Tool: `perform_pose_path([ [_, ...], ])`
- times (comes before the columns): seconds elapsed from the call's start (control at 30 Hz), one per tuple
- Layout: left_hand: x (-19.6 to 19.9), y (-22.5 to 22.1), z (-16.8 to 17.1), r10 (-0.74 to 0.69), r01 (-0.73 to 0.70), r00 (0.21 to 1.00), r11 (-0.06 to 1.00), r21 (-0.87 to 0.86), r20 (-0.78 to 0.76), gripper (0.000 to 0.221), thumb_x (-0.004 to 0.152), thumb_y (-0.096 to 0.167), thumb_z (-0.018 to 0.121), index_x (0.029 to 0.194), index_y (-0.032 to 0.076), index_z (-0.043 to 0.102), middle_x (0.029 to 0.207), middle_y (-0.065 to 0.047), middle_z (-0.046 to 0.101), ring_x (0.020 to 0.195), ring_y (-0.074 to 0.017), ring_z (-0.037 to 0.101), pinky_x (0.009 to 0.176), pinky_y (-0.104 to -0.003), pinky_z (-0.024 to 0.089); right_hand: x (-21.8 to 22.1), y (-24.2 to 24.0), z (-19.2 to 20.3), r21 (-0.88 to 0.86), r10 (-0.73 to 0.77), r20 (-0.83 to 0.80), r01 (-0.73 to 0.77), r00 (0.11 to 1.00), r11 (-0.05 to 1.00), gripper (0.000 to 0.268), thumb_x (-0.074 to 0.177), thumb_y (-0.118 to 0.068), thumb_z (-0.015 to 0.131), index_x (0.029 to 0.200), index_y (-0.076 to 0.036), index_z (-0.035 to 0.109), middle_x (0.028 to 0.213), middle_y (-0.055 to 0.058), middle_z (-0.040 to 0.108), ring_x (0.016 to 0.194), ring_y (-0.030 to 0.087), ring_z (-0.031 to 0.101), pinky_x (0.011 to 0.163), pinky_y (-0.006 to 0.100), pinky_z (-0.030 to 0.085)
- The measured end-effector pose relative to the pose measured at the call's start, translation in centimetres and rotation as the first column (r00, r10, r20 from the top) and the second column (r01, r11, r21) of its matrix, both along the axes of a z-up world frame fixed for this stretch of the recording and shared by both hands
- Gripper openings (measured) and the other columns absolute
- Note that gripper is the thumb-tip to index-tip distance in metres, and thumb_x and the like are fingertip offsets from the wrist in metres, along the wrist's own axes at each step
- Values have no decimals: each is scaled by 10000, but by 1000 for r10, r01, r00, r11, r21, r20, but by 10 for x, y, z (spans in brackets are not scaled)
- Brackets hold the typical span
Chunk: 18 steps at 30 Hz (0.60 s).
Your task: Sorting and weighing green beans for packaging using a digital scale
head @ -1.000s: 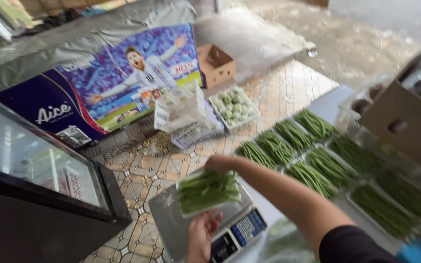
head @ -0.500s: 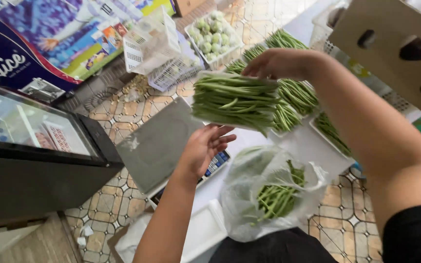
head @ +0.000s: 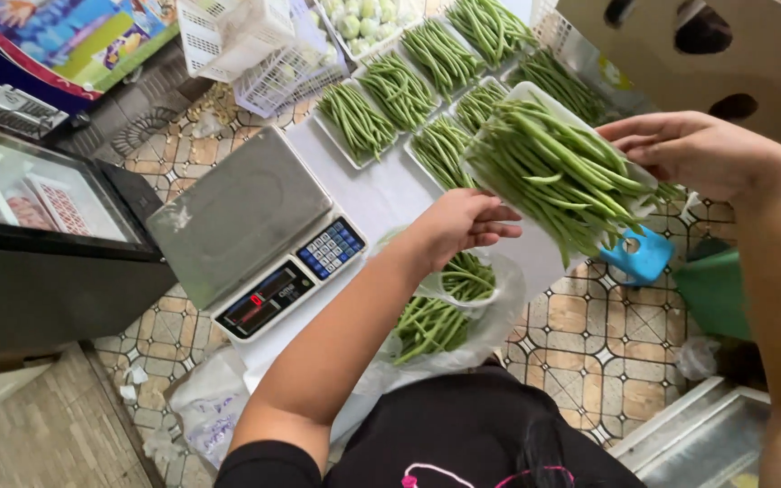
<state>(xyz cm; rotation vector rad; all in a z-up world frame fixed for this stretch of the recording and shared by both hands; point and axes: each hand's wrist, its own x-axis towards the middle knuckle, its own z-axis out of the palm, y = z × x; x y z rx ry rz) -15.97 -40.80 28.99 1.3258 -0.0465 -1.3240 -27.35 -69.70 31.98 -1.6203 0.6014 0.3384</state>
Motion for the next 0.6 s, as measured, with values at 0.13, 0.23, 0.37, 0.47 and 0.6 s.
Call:
perform_pose_path([
  [0.13,-17,-32,-19,-31,32,999,999,17,-11,288,1018,105,451,1210,-90,542,1229,-244,717,894,-250,757,582,-205,557,-38,-35,-35,141,76,83,-87,994,986,581,989,73,451,1562,-5,514,1226,242,661,969,332,614,742,414,477],
  [0.23,-28,-48,-32,-45,46,999,999,18,-20,402,1011,123,459,1318,-130,517,1244,-261,711,881,-258,761,572,-227,566,-56,-30,-44,69,-63,-1,63,998,996,541,995,122,375,1518,50,496,1347,235,621,1075,343,590,844,449,473],
  [0.37,-44,-55,-35,-91,87,994,993,78,52,514,967,160,469,1430,-63,479,1177,-145,743,815,-181,725,592,-238,524,-86,-76,-131,90,-98,58,93,993,992,565,1031,5,414,1592,-45,458,1105,84,544,862,159,473,650,298,330],
  [0.47,-58,-37,-23,-369,233,799,918,319,476,727,891,362,479,1544,59,380,1287,-88,676,1053,-235,586,765,-370,482,-108,-88,-172,57,-179,19,178,984,982,527,1064,-1,431,1584,-85,473,1119,33,490,910,133,416,748,302,327],
  [0.6,-67,1,-42,-889,57,-162,425,903,428,1115,832,735,685,1633,220,104,1697,-158,60,1544,-391,24,1175,-671,118,-137,-81,-212,11,-189,9,189,982,982,471,1023,-10,474,1490,-68,501,1604,19,415,998,89,378,738,277,282],
])
